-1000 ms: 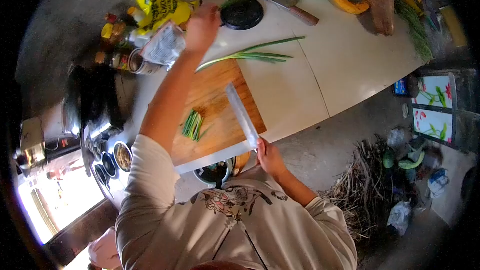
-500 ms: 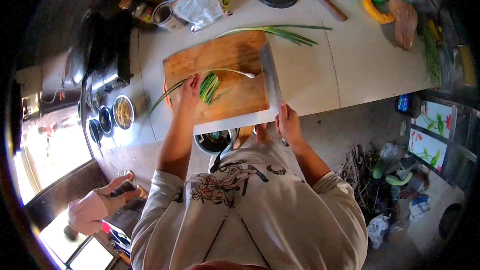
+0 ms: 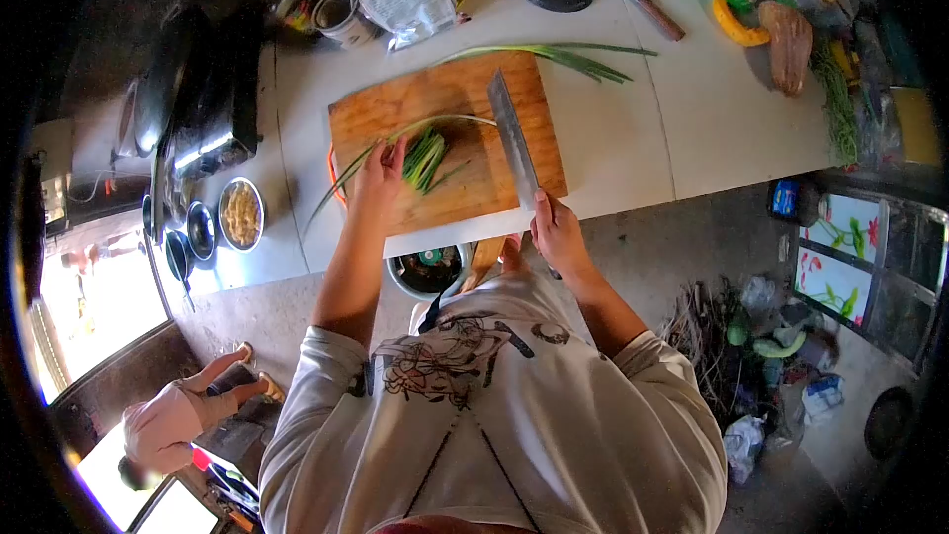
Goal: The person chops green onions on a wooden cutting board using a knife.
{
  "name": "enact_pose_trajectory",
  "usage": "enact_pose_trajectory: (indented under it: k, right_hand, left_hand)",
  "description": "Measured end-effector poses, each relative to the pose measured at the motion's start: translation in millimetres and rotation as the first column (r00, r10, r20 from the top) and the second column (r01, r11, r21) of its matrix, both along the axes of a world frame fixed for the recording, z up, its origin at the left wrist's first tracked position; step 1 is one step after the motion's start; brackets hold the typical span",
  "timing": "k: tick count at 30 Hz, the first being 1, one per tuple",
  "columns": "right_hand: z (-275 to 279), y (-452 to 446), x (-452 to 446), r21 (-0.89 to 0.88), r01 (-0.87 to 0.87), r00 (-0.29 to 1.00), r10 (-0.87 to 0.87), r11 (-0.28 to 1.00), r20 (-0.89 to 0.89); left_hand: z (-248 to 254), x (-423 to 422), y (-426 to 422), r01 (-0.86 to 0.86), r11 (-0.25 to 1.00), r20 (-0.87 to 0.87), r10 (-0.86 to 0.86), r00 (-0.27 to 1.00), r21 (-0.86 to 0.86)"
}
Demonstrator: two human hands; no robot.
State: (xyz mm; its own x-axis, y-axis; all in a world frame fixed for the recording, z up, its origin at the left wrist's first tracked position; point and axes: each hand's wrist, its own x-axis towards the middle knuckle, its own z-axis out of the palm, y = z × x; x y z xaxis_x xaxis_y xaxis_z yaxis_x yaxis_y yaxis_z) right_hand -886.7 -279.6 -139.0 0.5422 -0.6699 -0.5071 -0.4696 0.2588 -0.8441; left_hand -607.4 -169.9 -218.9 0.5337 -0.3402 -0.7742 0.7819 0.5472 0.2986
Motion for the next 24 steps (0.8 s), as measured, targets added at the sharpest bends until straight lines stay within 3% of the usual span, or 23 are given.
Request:
enact_pose_trajectory:
  k: [1,3,4,5,6,7,8,9,10,12,15,19,21,24]
  right_hand:
    - [-0.2,3.6,0.1,0.004,0.001,1.000,-0.001,1.000,-0.004]
    - [-2.3,7.4,2.2,0.009,-0.022,1.000,0.022,1.000,-0.017]
    - [-4.0,9.3,4.5,0.009,-0.018,1.000,0.018,1.000,-0.019]
    - [-6.4,11.7,7.4,-0.035,-0.044,0.999,0.043,0.998,-0.030]
    - [-8.9,14.0,9.9,-0.078,-0.070,0.997,0.067,0.994,-0.044]
    - [-12.4,16.6,12.4,-0.080,-0.065,0.997,0.061,0.995,-0.048]
    - [-16.2,19.1,15.2,-0.121,-0.098,0.994,0.092,0.988,-0.056]
    - [-12.2,21.5,21.1,-0.163,-0.133,0.990,0.123,0.978,-0.066]
    - [-6.8,24.4,26.8,-0.167,-0.129,0.990,0.119,0.977,-0.069]
    - [7.5,29.6,37.4,-0.186,-0.125,0.984,0.099,0.974,-0.146]
    - [5.3,33.9,43.1,-0.251,-0.196,0.958,0.131,0.948,-0.254]
    - [-4.5,40.4,48.8,-0.329,-0.234,0.946,0.136,0.915,-0.293]
    - [-3.2,43.9,55.6,-0.413,-0.306,0.909,0.134,0.858,-0.394]
    - [-12.3,43.4,65.9,-0.404,-0.335,0.886,0.138,0.851,-0.443]
  left_hand:
    - [0.0,0.4,9.5,0.001,1.000,-0.004,-0.001,1.000,0.004]
    - [4.8,3.6,22.8,0.247,0.962,0.091,-0.258,0.962,0.120]
    - [9.7,7.2,27.7,0.250,0.961,0.090,-0.262,0.961,0.119]
    - [14.7,11.9,32.5,0.430,0.794,0.272,-0.568,0.777,0.430]
    - [19.3,15.9,35.6,0.447,0.528,0.313,-0.825,0.470,0.722]
    - [18.2,20.7,39.4,0.453,0.527,0.313,-0.827,0.467,0.719]
    - [16.6,25.3,43.1,0.061,0.291,0.284,-0.953,0.104,0.955]
    - [13.4,29.1,46.6,-0.427,0.134,0.052,-0.979,-0.199,0.894]
    - [9.6,31.7,49.7,-0.424,0.140,0.057,-0.978,-0.202,0.895]
    - [7.0,34.5,53.4,-0.539,0.069,-0.093,-0.959,-0.267,0.840]
    - [9.6,33.6,52.1,-0.488,-0.012,-0.177,-0.940,-0.293,0.873]
    - [0.8,33.0,50.3,-0.529,-0.001,-0.210,-0.918,-0.336,0.848]
    - [0.8,31.8,50.9,-0.528,0.029,-0.197,-0.909,-0.367,0.849]
    - [-0.7,32.5,54.0,-0.537,0.094,-0.144,-0.912,-0.385,0.838]
